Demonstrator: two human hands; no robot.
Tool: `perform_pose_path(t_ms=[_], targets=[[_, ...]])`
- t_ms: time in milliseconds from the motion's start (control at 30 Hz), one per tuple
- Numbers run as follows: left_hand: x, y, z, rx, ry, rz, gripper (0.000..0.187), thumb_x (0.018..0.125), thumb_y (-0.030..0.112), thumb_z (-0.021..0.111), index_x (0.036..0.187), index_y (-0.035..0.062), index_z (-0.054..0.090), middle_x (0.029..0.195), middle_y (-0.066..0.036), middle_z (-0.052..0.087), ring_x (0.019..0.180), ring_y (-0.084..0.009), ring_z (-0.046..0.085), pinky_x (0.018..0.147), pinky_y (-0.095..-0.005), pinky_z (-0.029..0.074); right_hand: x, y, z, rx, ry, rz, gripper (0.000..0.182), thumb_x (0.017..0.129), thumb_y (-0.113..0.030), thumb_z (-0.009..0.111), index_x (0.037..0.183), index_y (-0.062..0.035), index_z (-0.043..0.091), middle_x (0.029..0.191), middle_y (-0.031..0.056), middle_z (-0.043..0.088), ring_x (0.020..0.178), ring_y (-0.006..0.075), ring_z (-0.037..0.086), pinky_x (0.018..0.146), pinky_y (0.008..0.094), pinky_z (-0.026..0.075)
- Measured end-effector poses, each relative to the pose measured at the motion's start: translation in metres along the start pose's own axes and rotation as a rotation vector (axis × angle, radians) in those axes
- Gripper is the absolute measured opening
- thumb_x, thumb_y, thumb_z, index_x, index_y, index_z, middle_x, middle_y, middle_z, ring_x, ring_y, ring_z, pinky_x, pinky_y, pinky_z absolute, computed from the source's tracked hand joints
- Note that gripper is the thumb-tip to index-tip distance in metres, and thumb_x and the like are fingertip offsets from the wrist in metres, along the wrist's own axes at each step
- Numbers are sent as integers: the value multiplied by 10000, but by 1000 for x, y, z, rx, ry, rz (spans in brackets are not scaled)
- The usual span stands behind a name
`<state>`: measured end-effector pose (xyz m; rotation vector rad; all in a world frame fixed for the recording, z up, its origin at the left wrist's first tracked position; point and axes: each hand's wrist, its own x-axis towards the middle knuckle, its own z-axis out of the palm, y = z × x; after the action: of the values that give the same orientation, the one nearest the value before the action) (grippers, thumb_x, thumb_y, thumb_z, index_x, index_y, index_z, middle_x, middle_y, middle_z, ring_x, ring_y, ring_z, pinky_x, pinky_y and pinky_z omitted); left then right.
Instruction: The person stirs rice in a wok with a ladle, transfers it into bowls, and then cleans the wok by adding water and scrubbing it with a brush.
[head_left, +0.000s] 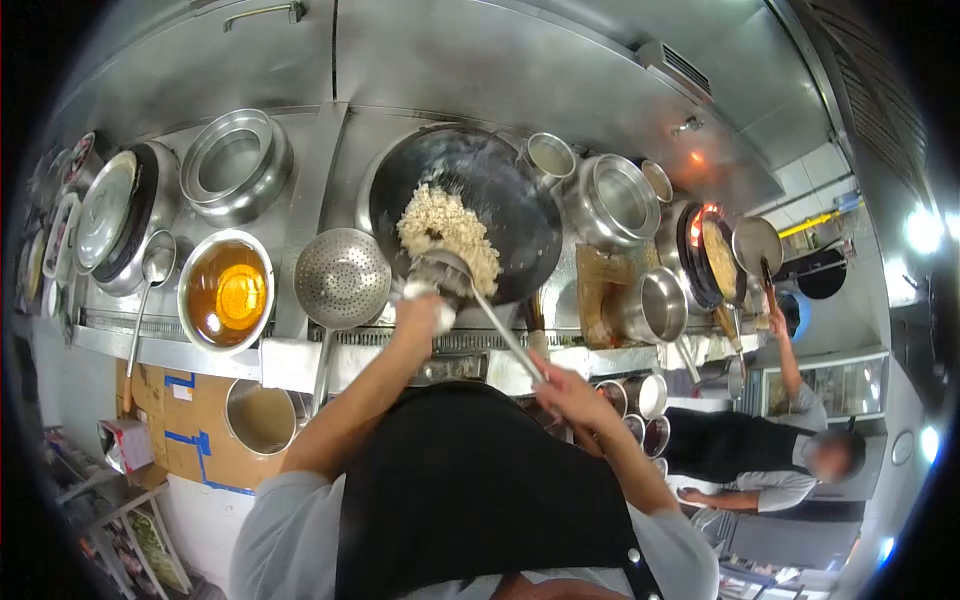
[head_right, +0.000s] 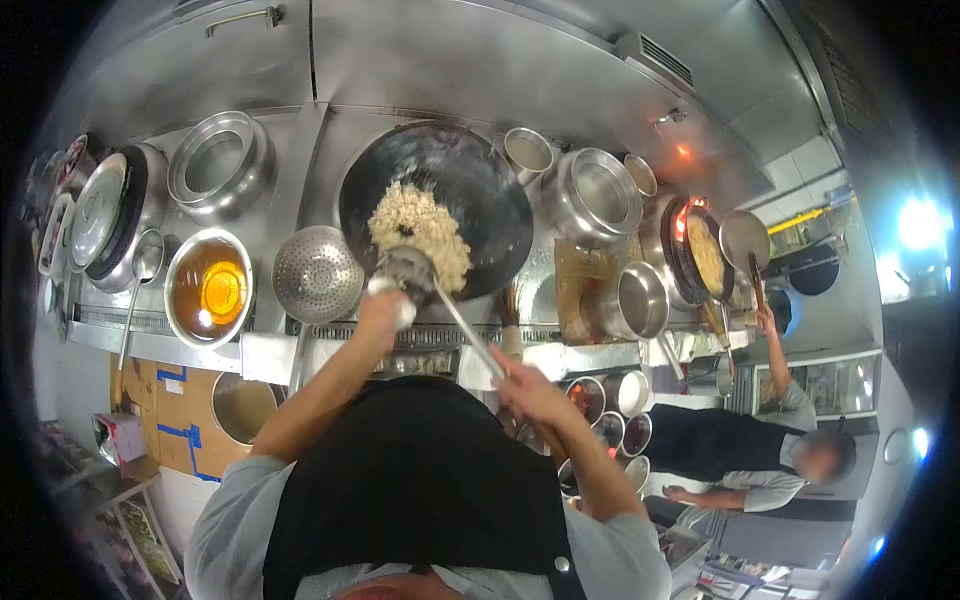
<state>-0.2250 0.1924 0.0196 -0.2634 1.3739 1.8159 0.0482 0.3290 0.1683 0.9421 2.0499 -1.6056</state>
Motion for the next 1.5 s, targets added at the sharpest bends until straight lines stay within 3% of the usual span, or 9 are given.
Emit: perform_pose_path(t_ms=[133,167,233,400,567,667,900,1300,1500], targets=[[45,-45,-30,-39,-120,123,145,847,40,657,987,4,661,889,-94,676,684,-222,635,602,-388,527,142,38,-5,-472,525,-503,683,1012,-193,640,1626,-161,342,1089,214,748,904,250,718,856,359,554],[9,-48,-37,-68,-107,167,154,845,31,652,997,6,661,885,-93,674,687,-219,640,603,-384,529,119,-17,8,-376,477,-149,692,1000,-194,662,1615,-141,350,1336,278,658,1146,298,681,1033,366,483],[-40,-49,-74,-21,-86,83,226,838,-14,619,1061,9,639,926,-101,676,785,-211,676,644,-371,558,115,19,28,-438,639,-516,690,1003,-191,664,1620,-154,359,1117,228,737,934,249,716,871,350,548],[-50,-1,-33,-32,-17,55,102,919,88,678,1008,39,673,886,-90,666,741,-214,645,632,-365,522,-30,1,49,185,60,-213,697,1019,-202,655,1640,-187,338,754,-8,531,560,84,500,538,263,466],[51,-31,-18,-34,-155,51,115,859,110,700,961,65,668,799,-66,653,711,-197,640,590,-377,506,82,-3,9,-181,261,-86,714,1005,-186,665,1637,-187,332,841,80,674,666,179,655,641,315,540],[-9,-52,-57,-91,-57,79,170,847,24,676,1016,33,656,881,-91,668,728,-219,660,643,-384,553,119,-5,26,-361,569,-331,685,995,-174,660,1608,-138,358,1350,286,634,1169,397,684,957,388,524],[-8,2,-11,-153,-85,45,71,867,54,692,926,62,653,841,-90,656,696,-210,628,577,-363,487,-12,18,44,-122,208,-225,668,998,-184,650,1606,-131,378,1300,275,673,1104,348,714,907,392,539],[-1,-17,-27,-139,-64,121,152,846,94,709,976,16,689,844,-98,666,763,-223,651,667,-383,515,8,44,44,-433,533,-464,656,987,-166,643,1590,-104,392,1117,338,685,1061,505,665,941,466,529],[78,7,-7,-12,-128,-69,163,940,205,694,1016,64,670,833,-63,658,754,-212,651,619,-381,501,95,28,-8,-701,418,-17,694,990,-301,603,1623,-261,320,1111,297,701,978,504,679,880,566,540]])
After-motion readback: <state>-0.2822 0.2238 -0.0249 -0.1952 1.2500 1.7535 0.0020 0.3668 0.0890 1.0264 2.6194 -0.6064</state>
